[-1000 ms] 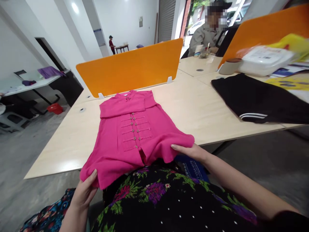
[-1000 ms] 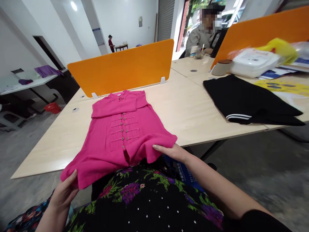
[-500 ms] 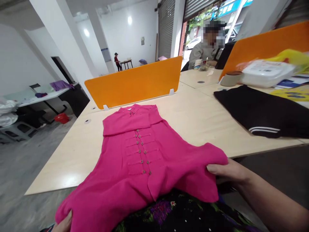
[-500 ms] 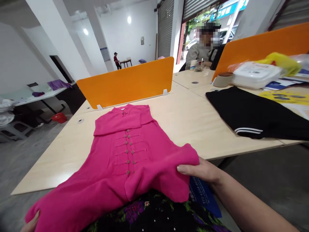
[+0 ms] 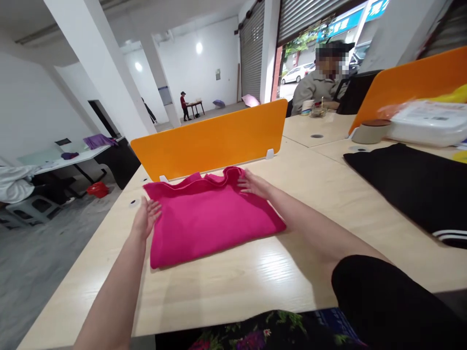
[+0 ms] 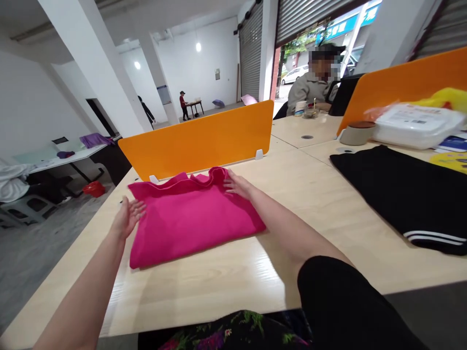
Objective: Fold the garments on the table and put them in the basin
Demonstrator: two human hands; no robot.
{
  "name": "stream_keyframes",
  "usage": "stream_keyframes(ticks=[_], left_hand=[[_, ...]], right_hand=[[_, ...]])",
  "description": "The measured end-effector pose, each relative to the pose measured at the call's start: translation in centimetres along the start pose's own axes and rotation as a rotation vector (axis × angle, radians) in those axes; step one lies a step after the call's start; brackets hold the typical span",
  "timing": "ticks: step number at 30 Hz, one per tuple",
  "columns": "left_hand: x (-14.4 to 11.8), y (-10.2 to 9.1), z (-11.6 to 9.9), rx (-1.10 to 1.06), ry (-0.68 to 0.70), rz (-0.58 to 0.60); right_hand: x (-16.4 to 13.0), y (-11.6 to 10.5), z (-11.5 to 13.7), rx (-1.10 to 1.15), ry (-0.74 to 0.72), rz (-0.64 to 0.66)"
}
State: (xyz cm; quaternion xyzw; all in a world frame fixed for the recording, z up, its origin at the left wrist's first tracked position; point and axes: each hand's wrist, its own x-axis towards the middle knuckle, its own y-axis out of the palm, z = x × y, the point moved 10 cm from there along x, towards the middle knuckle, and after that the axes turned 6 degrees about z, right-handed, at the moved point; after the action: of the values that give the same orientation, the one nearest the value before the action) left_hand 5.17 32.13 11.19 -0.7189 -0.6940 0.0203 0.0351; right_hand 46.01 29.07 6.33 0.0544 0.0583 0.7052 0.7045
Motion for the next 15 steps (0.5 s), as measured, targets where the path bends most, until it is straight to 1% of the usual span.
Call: stream_keyframes(ticks=[1,2,3,4,5,6,7,9,10,11,13,15], left_hand=[[0.0,-0.8,1.3,0.201,0.004,-0.041],[-0.4,-1.5,2.5,0.367,0.017,-0.078],[-1.3,-2.0,3.5,0.503,0.046,-0.095],[-2.3,-2.3,4.3,0.612,0.084,-0.098],[-3.5,-2.3,5.1,0.702,0.119,-0.088],[-4.6,-2.2,5.7,0.786,0.146,-0.075],[-5.6,-1.8,6.2,0.891,0.172,-0.058],[-7.0,-0.7,7.0,1.076,0.191,-0.047],[-7.3,-0.3,7.3,1.123,0.178,-0.059],[-7.4,0.0,7.3,1.15,0.165,-0.08],[-7.4,0.5,7.2,1.16,0.155,-0.113],[-7.7,0.4,7.2,1.133,0.172,-0.101]], right_hand=[[0.3,-1.1,-1.5,-0.061,0.018,-0.068],[0.0,-2.1,-2.6,-0.128,0.006,-0.128],[-0.7,-2.7,-3.1,-0.205,-0.037,-0.171],[-1.8,-2.9,-3.2,-0.302,-0.1,-0.188],[-3.2,-2.5,-2.9,-0.423,-0.165,-0.167],[-4.6,-1.5,-2.7,-0.564,-0.217,-0.103],[-5.9,0.0,-2.7,-0.72,-0.252,-0.005],[-8.4,3.4,-3.4,-1.026,-0.267,0.227],[-9.3,4.7,-3.8,-1.161,-0.262,0.304],[-9.9,5.6,-4.0,-1.282,-0.26,0.337],[-10.4,6.9,-4.0,-1.478,-0.273,0.299],[-11.0,7.8,-4.2,-1.597,-0.274,0.263]])
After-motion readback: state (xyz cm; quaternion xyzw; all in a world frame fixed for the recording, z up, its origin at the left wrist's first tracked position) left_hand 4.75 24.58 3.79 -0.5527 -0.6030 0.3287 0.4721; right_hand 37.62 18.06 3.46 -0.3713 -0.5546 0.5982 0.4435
